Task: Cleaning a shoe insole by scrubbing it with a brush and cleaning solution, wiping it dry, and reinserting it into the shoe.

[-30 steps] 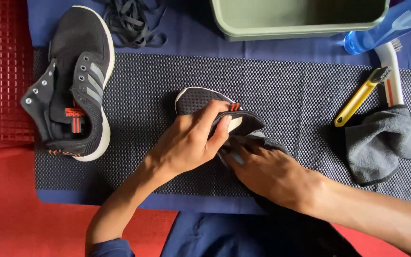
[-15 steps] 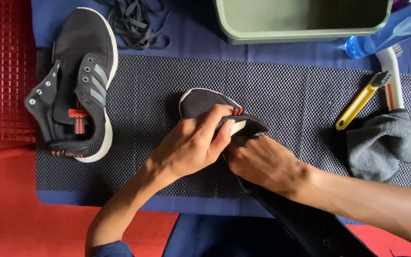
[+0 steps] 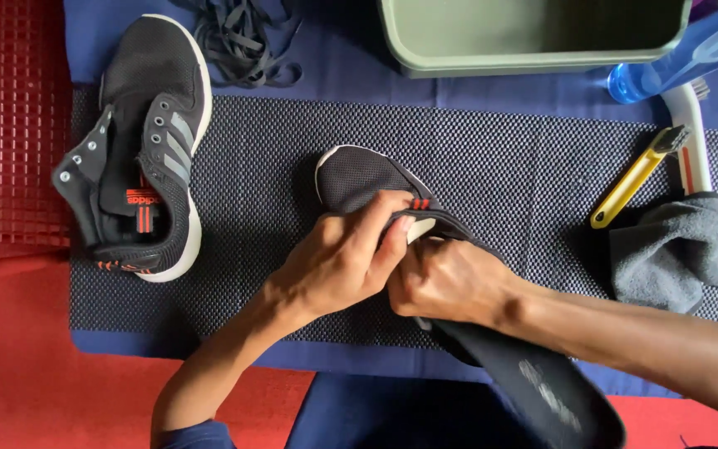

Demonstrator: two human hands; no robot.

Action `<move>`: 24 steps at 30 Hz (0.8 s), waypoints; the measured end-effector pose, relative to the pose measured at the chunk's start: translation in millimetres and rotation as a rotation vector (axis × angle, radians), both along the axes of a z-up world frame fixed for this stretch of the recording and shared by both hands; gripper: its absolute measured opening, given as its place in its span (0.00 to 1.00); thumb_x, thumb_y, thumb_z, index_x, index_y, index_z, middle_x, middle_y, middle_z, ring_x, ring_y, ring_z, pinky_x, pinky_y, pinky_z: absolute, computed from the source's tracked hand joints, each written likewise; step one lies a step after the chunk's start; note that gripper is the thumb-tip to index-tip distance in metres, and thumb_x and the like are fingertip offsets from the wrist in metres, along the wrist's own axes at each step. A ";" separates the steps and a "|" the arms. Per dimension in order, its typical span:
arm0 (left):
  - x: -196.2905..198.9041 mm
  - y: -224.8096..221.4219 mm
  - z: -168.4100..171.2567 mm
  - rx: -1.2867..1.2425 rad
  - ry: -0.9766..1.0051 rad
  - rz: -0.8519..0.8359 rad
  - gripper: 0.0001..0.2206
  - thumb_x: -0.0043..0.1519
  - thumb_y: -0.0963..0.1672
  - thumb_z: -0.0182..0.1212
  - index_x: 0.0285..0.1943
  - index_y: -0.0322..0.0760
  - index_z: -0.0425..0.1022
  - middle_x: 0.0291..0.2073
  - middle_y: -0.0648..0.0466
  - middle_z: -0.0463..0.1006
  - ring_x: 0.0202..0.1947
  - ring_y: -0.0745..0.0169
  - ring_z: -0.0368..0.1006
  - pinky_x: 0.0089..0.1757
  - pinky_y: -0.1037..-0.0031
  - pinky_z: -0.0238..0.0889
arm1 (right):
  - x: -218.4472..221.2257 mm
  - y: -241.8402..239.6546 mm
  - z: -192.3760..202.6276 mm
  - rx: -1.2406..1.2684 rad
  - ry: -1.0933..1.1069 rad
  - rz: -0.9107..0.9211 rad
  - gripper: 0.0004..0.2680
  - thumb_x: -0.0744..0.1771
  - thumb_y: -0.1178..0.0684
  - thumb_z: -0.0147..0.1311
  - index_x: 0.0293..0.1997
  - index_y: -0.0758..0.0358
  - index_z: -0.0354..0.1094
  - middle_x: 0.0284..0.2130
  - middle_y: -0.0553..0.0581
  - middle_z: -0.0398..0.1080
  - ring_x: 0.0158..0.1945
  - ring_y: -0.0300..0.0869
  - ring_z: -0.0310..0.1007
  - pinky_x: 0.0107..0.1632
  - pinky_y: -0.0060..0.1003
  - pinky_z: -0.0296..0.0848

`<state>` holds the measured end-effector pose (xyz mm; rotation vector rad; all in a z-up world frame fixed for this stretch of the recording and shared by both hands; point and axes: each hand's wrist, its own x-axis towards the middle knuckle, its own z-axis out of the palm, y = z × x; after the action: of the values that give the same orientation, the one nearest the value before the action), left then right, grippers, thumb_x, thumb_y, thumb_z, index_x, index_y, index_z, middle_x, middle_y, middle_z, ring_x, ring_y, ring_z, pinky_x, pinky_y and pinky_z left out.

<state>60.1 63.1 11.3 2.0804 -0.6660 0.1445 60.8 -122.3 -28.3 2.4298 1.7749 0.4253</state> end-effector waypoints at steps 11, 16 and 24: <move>4.1 13.6 -10.7 0.057 -0.071 0.039 0.11 0.71 0.40 0.48 0.59 0.27 0.65 0.48 0.44 0.81 0.42 0.48 0.82 0.41 0.65 0.77 | -28.4 -38.6 55.8 -0.126 0.224 -0.041 0.18 0.68 0.50 0.43 0.62 0.70 0.65 0.53 0.67 0.69 0.58 0.53 0.67 0.68 0.47 0.63; 7.3 11.8 -5.0 0.037 -0.063 0.014 0.11 0.72 0.40 0.47 0.59 0.27 0.65 0.49 0.42 0.81 0.43 0.47 0.82 0.43 0.66 0.77 | -66.3 -42.4 30.8 -0.258 0.385 -0.243 0.33 0.56 0.48 0.52 0.70 0.73 0.54 0.60 0.77 0.63 0.61 0.67 0.64 0.64 0.54 0.64; 5.1 13.7 -6.5 0.053 -0.095 0.048 0.10 0.71 0.40 0.50 0.58 0.27 0.66 0.48 0.44 0.81 0.42 0.49 0.83 0.42 0.67 0.77 | -70.6 -29.0 41.0 -0.296 0.108 -0.411 0.23 0.62 0.56 0.45 0.66 0.73 0.61 0.56 0.73 0.70 0.49 0.64 0.77 0.47 0.46 0.81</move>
<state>65.2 76.8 4.8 2.1522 -0.6840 0.2563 -9.8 -151.3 12.7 2.5384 1.2109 -0.0097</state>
